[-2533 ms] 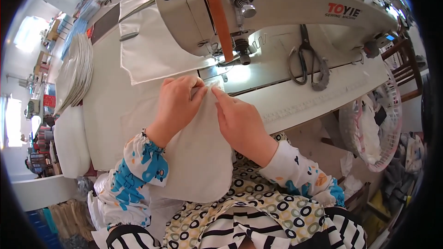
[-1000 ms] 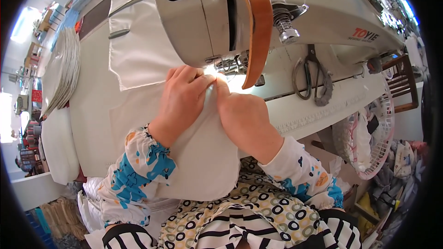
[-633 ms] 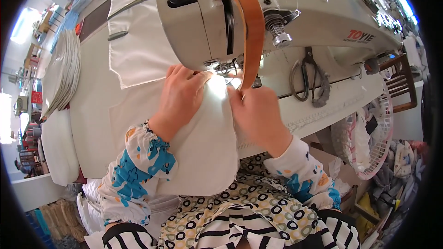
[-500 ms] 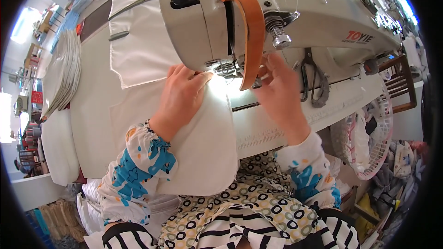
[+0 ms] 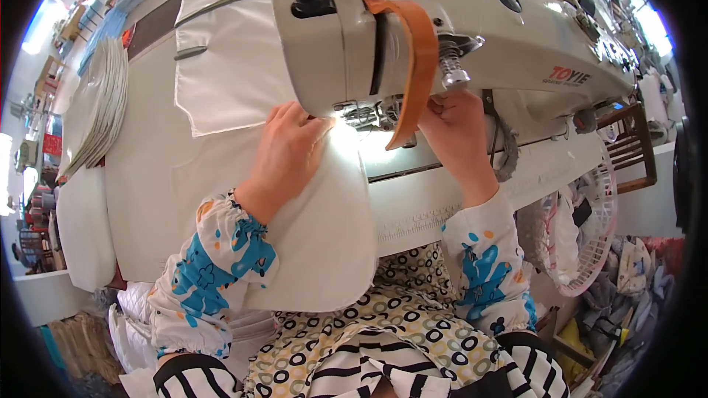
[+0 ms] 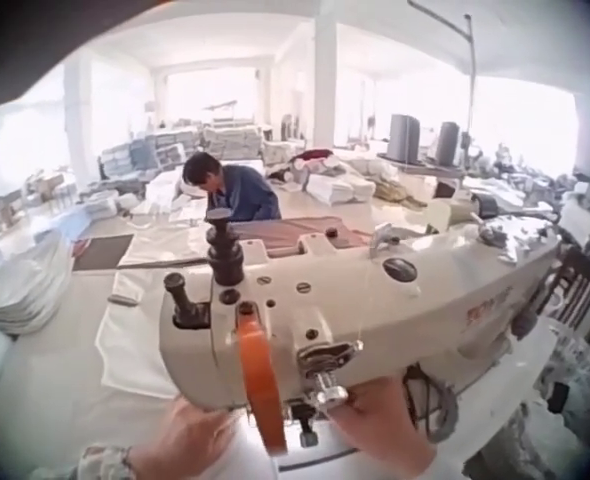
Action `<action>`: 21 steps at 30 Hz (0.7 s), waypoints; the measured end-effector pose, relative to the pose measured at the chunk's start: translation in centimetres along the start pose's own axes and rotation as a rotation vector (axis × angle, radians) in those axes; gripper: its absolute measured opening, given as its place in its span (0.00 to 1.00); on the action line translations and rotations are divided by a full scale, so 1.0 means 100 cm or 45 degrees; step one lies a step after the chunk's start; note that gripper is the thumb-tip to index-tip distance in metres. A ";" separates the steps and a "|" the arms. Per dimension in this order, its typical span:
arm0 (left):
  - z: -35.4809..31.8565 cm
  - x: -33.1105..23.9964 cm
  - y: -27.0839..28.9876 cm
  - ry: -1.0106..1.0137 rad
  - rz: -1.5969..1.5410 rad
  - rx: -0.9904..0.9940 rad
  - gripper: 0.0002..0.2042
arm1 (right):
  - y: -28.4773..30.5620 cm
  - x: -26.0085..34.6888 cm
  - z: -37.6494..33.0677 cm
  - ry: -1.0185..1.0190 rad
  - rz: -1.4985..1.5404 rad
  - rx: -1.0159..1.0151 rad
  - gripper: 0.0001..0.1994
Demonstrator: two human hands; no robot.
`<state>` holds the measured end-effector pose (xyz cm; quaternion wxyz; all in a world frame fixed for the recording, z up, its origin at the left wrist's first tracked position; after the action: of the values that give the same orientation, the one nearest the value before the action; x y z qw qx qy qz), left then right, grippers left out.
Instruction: Use a sewing machine to join pieces of white fabric together.
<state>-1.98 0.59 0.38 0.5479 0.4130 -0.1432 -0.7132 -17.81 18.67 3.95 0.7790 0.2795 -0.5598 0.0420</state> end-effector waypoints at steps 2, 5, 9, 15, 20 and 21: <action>-0.002 -0.001 0.002 0.006 -0.007 0.014 0.12 | -0.006 -0.005 -0.007 0.031 0.028 -0.065 0.08; -0.003 0.000 0.010 0.041 0.086 0.092 0.12 | -0.013 -0.003 -0.026 0.123 0.084 -0.122 0.08; -0.010 -0.044 0.030 -0.089 0.499 0.209 0.21 | 0.000 0.000 -0.086 0.387 -0.015 -0.002 0.10; -0.078 -0.127 0.056 0.039 0.021 0.839 0.32 | 0.009 -0.003 -0.148 0.773 -0.024 0.164 0.15; -0.084 -0.128 0.065 -0.270 0.285 0.673 0.28 | 0.008 -0.005 -0.162 0.833 -0.129 0.186 0.15; -0.079 -0.129 0.068 -0.278 0.227 0.681 0.26 | 0.008 -0.006 -0.163 0.830 -0.134 0.189 0.15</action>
<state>9.21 11.74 5.56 0.4615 0.4494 -0.4197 -0.6395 -4.53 27.30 0.17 0.8956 0.3358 -0.2616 0.1295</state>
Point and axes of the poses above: each hand's wrist, its own z-axis towards the middle knuckle, its own y-axis out of the back of the hand, x = y × z, the point moved 3 cm from there along z, towards the middle knuckle, and after that the axes turned 14 degrees about -x, right-handed, at the moved point
